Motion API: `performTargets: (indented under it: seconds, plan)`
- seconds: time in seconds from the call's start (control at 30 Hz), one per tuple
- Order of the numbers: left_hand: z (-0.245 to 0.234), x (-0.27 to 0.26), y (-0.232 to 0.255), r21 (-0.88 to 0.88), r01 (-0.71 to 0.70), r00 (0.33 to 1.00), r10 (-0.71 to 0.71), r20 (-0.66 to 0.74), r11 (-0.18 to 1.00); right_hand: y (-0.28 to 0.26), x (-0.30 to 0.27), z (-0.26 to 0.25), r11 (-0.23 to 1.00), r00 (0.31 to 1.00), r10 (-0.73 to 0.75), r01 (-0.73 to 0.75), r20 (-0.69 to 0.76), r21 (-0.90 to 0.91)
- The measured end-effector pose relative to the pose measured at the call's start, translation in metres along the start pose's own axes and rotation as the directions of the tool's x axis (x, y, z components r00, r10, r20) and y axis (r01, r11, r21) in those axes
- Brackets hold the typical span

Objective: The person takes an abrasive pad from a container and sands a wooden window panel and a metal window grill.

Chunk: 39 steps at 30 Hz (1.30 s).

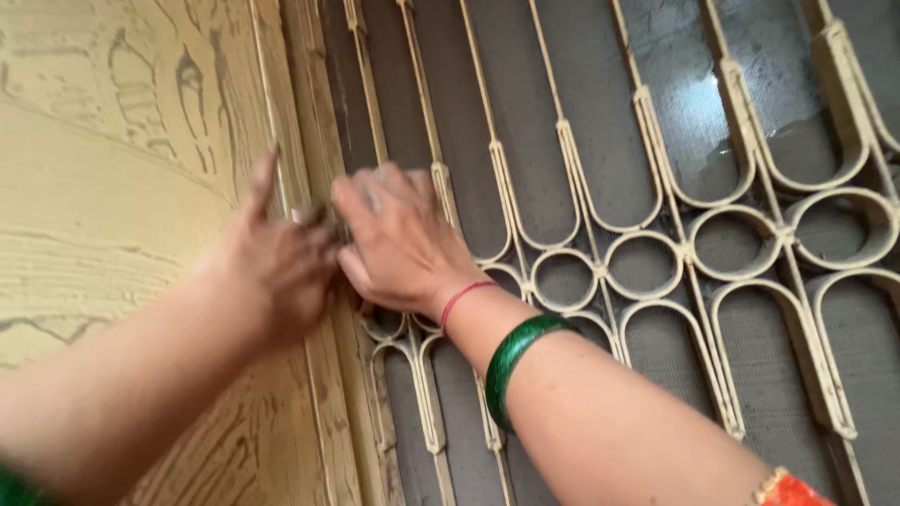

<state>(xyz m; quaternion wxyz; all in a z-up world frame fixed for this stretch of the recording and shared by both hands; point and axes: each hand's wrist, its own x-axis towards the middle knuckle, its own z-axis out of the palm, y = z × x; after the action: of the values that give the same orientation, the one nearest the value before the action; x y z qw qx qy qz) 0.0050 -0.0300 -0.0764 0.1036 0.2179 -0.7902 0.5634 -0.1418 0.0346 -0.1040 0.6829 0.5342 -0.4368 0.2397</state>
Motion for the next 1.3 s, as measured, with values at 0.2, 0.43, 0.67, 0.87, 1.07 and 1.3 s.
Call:
performTargets:
  seconds: [0.2, 0.43, 0.67, 0.87, 1.07, 1.3]
  plan:
    - [0.002, -0.022, 0.034, 0.067, -0.034, 0.999, 0.031, 0.045, 0.997, -0.005, -0.004, -0.006, 1.000, 0.986, -0.010, 0.007, 0.164, 0.019]
    - [0.053, -0.066, 0.123, 0.015, -0.155, 0.986, 0.156, -0.063, 0.988, -0.027, -0.048, -0.029, 0.968, 0.848, -0.224, 0.253, 0.481, 0.005]
    - [0.033, -0.075, 0.103, 0.095, -0.244, 0.968, 0.236, 0.087, 0.965, -0.044, -0.097, -0.045, 0.973, 0.873, -0.195, 0.230, 0.447, -0.024]
    - [0.031, -0.082, 0.116, 0.104, -0.160, 0.985, 0.153, 0.076, 0.982, -0.054, -0.124, -0.042, 0.998, 0.924, -0.048, 0.030, 0.378, 0.053]
    - [0.064, -0.154, 0.213, 0.021, -0.491, 0.860, 0.480, 0.170, 0.871, -0.075, -0.148, -0.055, 0.998, 0.881, 0.069, -0.061, 0.467, -0.034]
    - [0.070, -0.131, 0.186, 0.068, -0.504, 0.857, 0.488, 0.165, 0.861, -0.081, -0.150, -0.064, 0.996, 0.802, 0.092, -0.081, 0.590, -0.046]
